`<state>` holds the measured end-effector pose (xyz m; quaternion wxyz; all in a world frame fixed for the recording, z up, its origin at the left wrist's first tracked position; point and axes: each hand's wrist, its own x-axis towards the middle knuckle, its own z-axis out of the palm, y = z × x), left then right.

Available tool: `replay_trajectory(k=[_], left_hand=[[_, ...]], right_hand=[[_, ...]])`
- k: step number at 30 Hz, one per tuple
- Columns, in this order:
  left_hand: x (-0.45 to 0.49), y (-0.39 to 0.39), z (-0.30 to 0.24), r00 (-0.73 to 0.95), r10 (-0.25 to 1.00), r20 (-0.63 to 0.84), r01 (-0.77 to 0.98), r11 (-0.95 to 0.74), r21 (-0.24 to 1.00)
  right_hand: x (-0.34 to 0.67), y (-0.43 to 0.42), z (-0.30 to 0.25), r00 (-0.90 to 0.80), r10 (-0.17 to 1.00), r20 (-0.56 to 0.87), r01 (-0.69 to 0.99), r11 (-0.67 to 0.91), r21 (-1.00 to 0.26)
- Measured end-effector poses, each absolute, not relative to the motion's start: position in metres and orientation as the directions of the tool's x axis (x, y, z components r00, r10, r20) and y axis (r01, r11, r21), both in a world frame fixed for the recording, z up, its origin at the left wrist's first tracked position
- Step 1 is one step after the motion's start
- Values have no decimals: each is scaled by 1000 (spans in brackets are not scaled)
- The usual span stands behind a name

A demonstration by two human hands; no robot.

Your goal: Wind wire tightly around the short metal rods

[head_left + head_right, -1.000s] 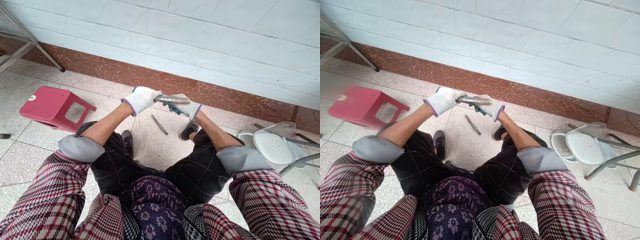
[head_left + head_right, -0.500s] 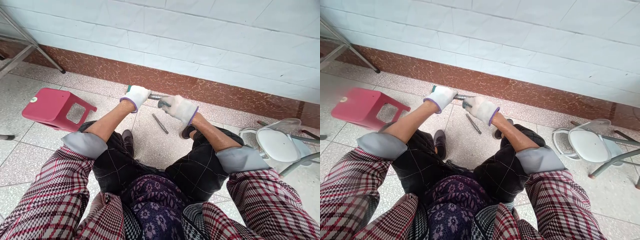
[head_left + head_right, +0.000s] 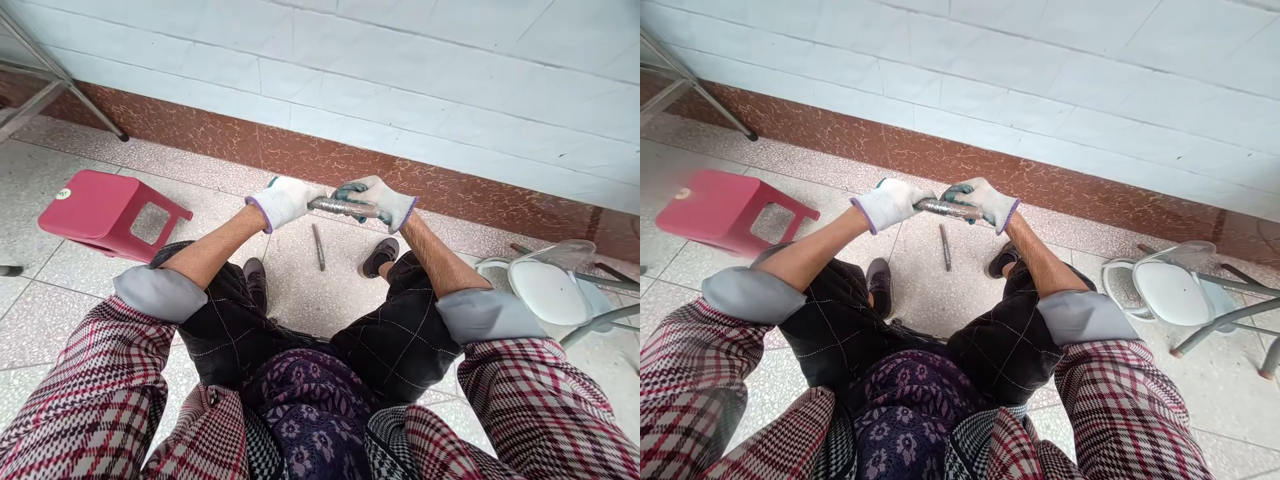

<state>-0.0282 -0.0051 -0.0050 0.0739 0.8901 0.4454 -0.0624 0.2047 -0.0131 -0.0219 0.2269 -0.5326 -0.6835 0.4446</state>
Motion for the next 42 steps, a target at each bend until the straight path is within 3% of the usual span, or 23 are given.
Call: replay_trajectory(k=[5,8,15,21,26,30,35,38,42], left_hand=[[-23,1,-5,497,860,-115,866,-484,125],[-19,11,-9,456,882,-119,890,-449,83],[-23,34,-29,413,901,-135,908,-418,-8],[-27,27,-39,492,842,-223,838,-527,-142],[-23,10,-36,588,756,-289,766,-635,-103],[-23,1,-22,608,748,-265,779,-627,18],[-30,-5,0,597,783,-172,789,-537,297],[-33,-1,2,524,847,-89,807,-460,371],[-32,10,-5,451,890,-67,841,-399,366]], right_hand=[[191,-25,-33,-325,912,-249,589,-11,-808],[185,-30,-37,-284,932,-225,674,27,-738],[184,-60,-26,-359,911,-202,716,130,-686],[191,-45,-10,-345,921,-182,789,180,-587],[200,-18,1,-306,941,-145,864,211,-456],[203,-10,-1,-337,931,-141,764,183,-619],[200,-16,-13,-349,928,-132,486,59,-872],[190,-20,-23,-319,932,-171,442,-13,-897],[178,-27,-29,-287,937,-197,549,-8,-836]])
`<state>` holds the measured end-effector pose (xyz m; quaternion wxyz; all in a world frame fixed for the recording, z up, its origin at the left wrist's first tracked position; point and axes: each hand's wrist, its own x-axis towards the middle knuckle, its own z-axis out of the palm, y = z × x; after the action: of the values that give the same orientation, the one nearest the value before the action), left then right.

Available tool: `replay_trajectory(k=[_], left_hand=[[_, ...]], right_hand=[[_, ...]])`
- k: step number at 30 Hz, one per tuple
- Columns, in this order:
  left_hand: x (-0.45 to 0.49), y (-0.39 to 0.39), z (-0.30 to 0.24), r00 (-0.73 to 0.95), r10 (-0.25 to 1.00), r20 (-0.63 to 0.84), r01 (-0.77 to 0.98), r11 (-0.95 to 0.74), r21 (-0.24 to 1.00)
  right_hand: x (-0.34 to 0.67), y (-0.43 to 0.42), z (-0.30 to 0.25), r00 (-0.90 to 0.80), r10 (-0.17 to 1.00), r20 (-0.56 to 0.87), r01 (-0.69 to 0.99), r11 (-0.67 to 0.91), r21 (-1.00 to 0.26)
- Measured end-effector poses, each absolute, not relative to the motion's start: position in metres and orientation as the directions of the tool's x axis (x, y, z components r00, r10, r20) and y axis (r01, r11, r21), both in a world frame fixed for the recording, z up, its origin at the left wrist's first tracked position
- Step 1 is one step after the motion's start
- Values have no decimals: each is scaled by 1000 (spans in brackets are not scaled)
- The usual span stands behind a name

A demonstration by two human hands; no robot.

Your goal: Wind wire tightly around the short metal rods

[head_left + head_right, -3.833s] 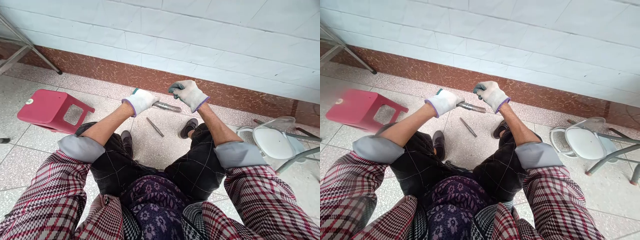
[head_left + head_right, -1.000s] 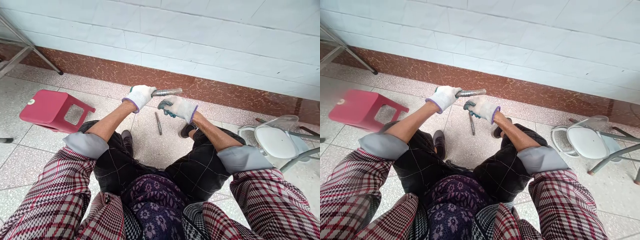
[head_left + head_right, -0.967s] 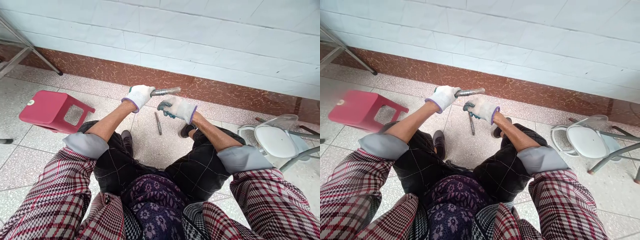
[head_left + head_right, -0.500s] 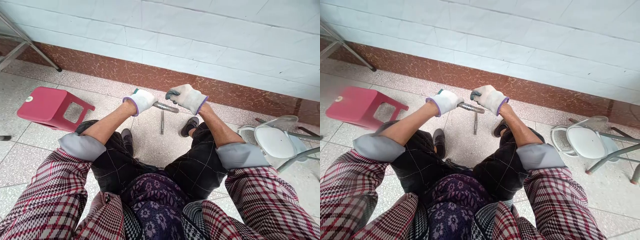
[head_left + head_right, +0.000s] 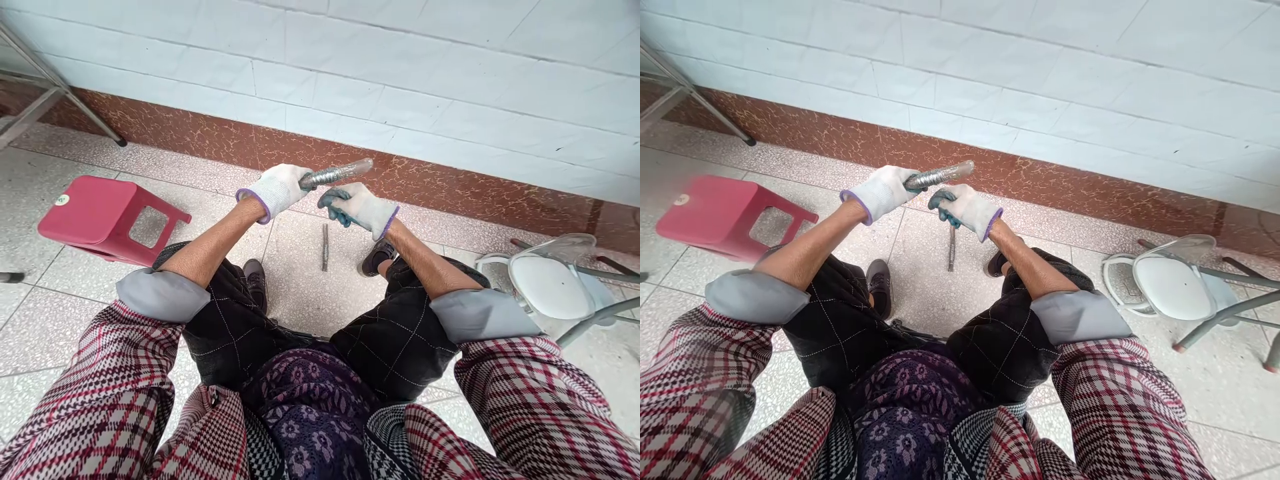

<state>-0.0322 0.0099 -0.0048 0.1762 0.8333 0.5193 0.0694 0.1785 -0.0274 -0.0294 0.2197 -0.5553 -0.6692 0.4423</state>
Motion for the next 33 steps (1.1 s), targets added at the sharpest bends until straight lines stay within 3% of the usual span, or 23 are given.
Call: replay_trajectory(k=[8,12,15,19,21,27,33], left_hand=[[-31,31,-17,344,932,-111,936,-330,124],[-34,31,-22,347,920,-180,926,-367,-88],[-32,22,-26,386,885,-261,885,-435,-163],[-20,0,-22,564,737,-373,774,-629,-73],[-16,-10,-13,607,710,-357,764,-645,14],[-31,-7,6,529,836,-146,843,-499,199],[-43,11,1,427,899,-95,892,-403,203]], right_hand=[[180,-62,-20,-378,907,-188,683,135,-718],[181,-63,-16,-373,908,-190,719,153,-678],[186,-49,-10,-330,928,-173,754,148,-640],[197,-20,-2,-290,941,-173,840,164,-517],[202,-9,-1,-311,936,-164,831,185,-525],[196,-10,-20,-289,943,-165,633,59,-772],[170,-37,-32,-337,919,-206,658,73,-749]])
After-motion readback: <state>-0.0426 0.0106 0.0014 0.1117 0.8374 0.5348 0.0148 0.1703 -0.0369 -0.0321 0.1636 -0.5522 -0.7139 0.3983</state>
